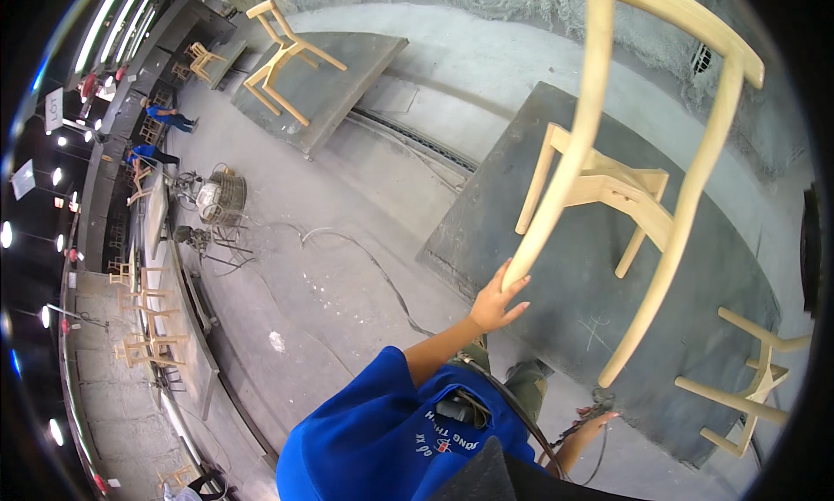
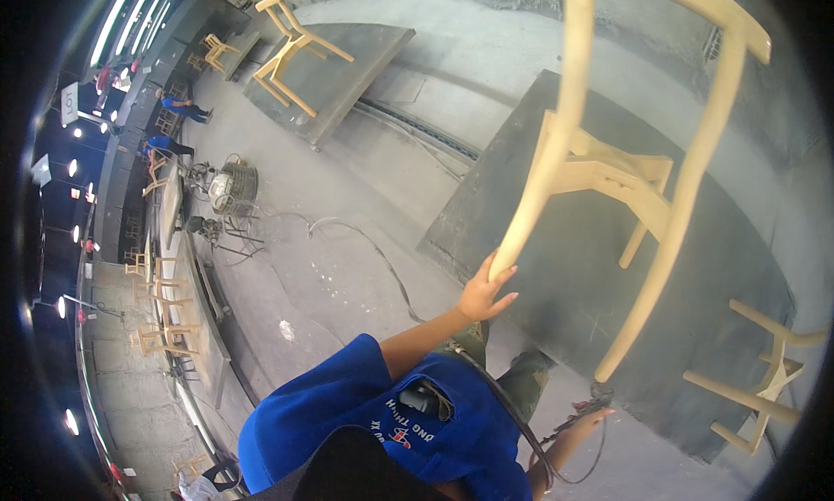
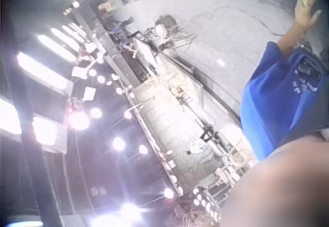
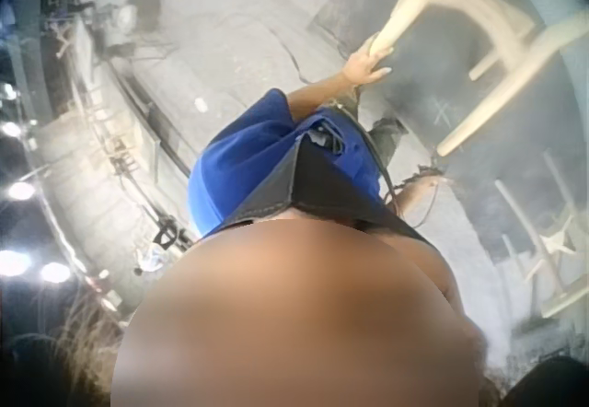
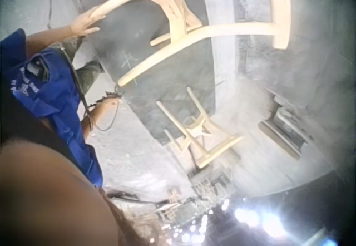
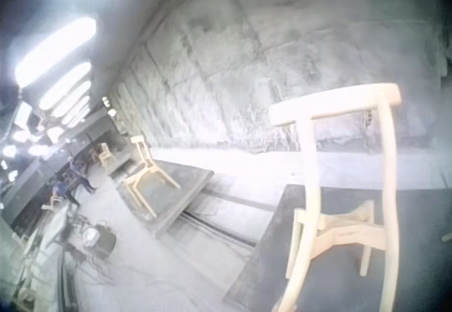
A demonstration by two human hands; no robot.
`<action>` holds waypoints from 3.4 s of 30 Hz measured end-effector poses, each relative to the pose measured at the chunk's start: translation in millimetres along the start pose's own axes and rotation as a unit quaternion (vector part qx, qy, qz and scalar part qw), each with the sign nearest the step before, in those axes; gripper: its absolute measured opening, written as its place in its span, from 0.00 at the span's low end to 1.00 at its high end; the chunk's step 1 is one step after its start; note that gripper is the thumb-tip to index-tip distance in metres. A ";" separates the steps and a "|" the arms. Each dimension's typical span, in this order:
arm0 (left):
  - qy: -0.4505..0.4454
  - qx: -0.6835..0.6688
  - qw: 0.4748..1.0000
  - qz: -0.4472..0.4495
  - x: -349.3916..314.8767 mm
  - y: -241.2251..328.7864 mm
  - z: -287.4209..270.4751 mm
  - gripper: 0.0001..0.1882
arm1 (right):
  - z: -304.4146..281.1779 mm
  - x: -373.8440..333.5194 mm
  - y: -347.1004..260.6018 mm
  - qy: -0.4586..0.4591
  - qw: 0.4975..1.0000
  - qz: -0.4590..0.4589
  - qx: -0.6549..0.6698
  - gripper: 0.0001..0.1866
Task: The person uses a spray gun to apply a finish to multiple wooden chair frames. They pick up each chair, rotate it to cover all sides, and place it back on the floor after spraying.
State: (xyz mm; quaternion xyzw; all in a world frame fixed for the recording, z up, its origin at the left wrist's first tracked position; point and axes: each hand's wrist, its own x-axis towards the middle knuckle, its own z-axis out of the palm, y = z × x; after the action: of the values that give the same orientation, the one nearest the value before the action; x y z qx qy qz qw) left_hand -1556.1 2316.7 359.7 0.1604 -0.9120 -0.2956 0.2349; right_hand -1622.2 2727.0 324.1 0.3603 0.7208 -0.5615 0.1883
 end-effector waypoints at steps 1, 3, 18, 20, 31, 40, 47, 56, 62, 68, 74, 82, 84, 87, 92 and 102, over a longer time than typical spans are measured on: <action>-0.006 -0.015 1.000 -0.020 10.1 -4.3 -3.0 0.34 | 24.1 -10.5 3.0 -0.014 1.000 -0.003 0.001 0.45; -0.003 -0.030 0.999 -0.021 25.4 -11.4 -12.2 0.34 | 77.3 -33.3 10.9 -0.031 0.999 -0.002 0.029 0.44; 0.010 -0.023 0.999 -0.020 135.2 -47.0 -36.2 0.47 | 378.4 -80.7 -186.6 -0.214 0.919 -0.093 0.318 0.49; -0.014 -0.036 0.998 -0.044 146.7 -48.5 -36.8 0.46 | 404.8 -65.6 -193.5 -0.225 0.908 -0.066 0.348 0.48; -0.038 -0.151 0.982 -0.110 147.9 -55.7 -37.2 0.48 | 405.5 -59.1 -31.1 -0.111 0.940 0.138 0.291 0.42; -0.026 -0.106 0.991 -0.072 156.0 -64.7 -42.6 0.46 | 371.2 -100.7 -91.7 -0.243 0.879 -0.198 0.360 0.51; -0.025 -0.068 0.995 -0.071 158.4 -79.9 -44.6 0.44 | 382.1 -22.7 -161.8 -0.144 0.894 -0.288 0.312 0.46; -0.004 -0.114 0.990 -0.088 162.5 -83.0 -50.5 0.44 | 415.9 -33.3 -117.8 -0.094 0.909 -0.384 0.135 0.41; 0.005 -0.044 0.998 -0.038 172.5 -93.7 -58.5 0.40 | 426.0 -79.1 -136.4 -0.154 0.899 -0.411 0.009 0.42; 0.036 -0.035 0.997 -0.051 182.1 -98.4 -60.9 0.40 | 387.0 -116.5 -148.9 -0.001 0.855 -0.404 0.324 0.46; 0.050 -0.021 0.997 -0.050 182.7 -100.5 -69.0 0.41 | 365.3 -163.0 -142.6 -0.097 0.876 -0.366 0.300 0.46; 0.063 0.016 0.996 -0.057 143.0 -92.6 -83.5 0.39 | 335.2 -201.9 -202.3 -0.288 0.863 -0.349 0.226 0.42; 0.065 0.023 0.996 -0.050 129.9 -91.4 -87.6 0.39 | 322.6 -199.0 -221.3 -0.256 0.876 -0.355 0.202 0.39; 0.058 0.021 0.997 -0.052 112.6 -91.8 -91.6 0.39 | 299.3 -198.6 -234.0 -0.140 0.887 -0.414 0.148 0.35; 0.031 0.055 0.996 -0.061 88.2 -91.4 -94.3 0.40 | 261.0 -231.0 -224.4 -0.066 0.854 -0.499 0.132 0.42; -0.044 0.068 0.997 -0.010 36.6 -98.5 -112.3 0.44 | 313.3 -270.8 -354.7 -0.212 0.721 -0.620 0.224 0.51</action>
State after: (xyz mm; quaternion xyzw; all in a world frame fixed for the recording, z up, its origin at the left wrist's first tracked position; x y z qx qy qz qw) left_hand -1512.9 2172.6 391.6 0.1719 -0.9379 -0.2417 0.1799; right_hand -1741.8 2308.6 652.6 -0.2638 0.5779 -0.7595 -0.1402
